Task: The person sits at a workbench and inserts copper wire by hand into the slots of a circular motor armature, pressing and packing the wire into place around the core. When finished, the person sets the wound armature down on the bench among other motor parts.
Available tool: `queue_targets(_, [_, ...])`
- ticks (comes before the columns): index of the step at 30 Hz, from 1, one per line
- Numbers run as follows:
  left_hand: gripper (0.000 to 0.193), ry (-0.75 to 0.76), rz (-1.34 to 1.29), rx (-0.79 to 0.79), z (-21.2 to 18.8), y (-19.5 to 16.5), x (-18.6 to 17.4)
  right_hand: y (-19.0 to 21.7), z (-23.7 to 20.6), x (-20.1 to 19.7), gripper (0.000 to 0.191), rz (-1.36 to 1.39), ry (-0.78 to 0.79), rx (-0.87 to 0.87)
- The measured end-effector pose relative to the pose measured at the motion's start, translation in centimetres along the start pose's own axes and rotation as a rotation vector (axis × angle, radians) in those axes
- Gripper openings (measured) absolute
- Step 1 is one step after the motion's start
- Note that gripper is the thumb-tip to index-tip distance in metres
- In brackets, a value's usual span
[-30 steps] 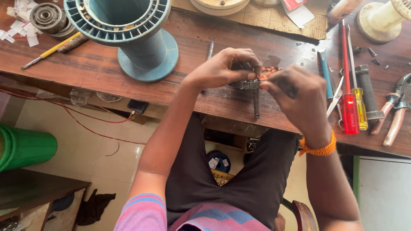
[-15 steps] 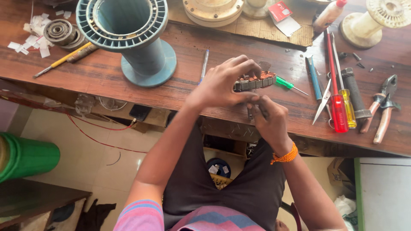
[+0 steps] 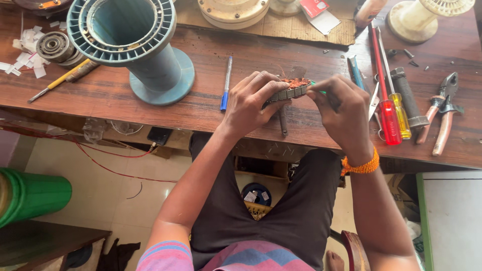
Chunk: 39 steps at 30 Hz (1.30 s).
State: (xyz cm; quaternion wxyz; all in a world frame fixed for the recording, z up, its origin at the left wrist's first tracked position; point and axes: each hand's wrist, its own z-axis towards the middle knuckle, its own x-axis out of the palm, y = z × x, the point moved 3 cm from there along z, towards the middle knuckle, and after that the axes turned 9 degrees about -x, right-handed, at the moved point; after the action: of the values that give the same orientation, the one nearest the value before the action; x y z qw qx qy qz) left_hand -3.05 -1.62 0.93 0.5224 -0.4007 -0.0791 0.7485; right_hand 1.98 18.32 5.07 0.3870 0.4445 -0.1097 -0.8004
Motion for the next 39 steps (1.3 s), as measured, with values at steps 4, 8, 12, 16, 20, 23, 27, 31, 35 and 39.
queue_targets(4, [0.031, -0.013, -0.007, 0.003, 0.0, 0.0, -0.1, 0.4, 2.0, 0.7, 0.011, -0.015, 0.023, -0.054])
queue_targets(8, [0.032, -0.013, -0.019, -0.038, 0.1, -0.3, -0.3, -0.2, 3.4, 1.4, 0.009, -0.025, 0.031, -0.111])
queue_targets(12, [0.037, 0.009, -0.267, -0.273, 0.4, 0.1, -0.2, -1.4, 4.4, 2.7, 0.009, 0.107, 0.067, -0.081])
queue_targets(16, [0.044, 0.196, -0.374, -0.537, 2.3, 2.6, 1.7, -2.3, 4.8, 3.3, 0.014, -0.03, 0.085, -0.025])
queue_targets(20, [0.032, 0.406, -0.541, -0.595, 3.5, 4.5, 3.3, -2.2, 5.3, 3.0, 0.02, -0.08, 0.054, -0.073])
queue_targets(23, [0.025, 0.606, -0.69, -0.628, 3.3, 5.7, 3.2, -1.5, 5.0, 2.4, 0.016, 0.002, 0.101, -0.035])
queue_targets(27, [0.019, 0.676, -0.951, -0.326, 3.0, 6.9, 0.8, 0.8, 3.9, 1.8, 0.018, 0.024, 0.197, -0.136])
queue_targets(31, [0.021, 0.744, -0.933, -0.253, 3.4, 7.6, 0.8, 2.0, 2.4, 2.4, 0.016, -0.025, 0.262, -0.007])
queue_targets(35, [0.022, 0.741, -0.811, -0.215, 4.2, 7.3, 0.7, 1.5, 0.7, 3.4, 0.014, -0.061, 0.252, 0.129])
queue_targets(39, [0.026, 0.704, -0.7, -0.191, 4.5, 5.7, -0.6, 1.1, -1.9, 4.8, 0.011, 0.056, 0.206, -0.107])
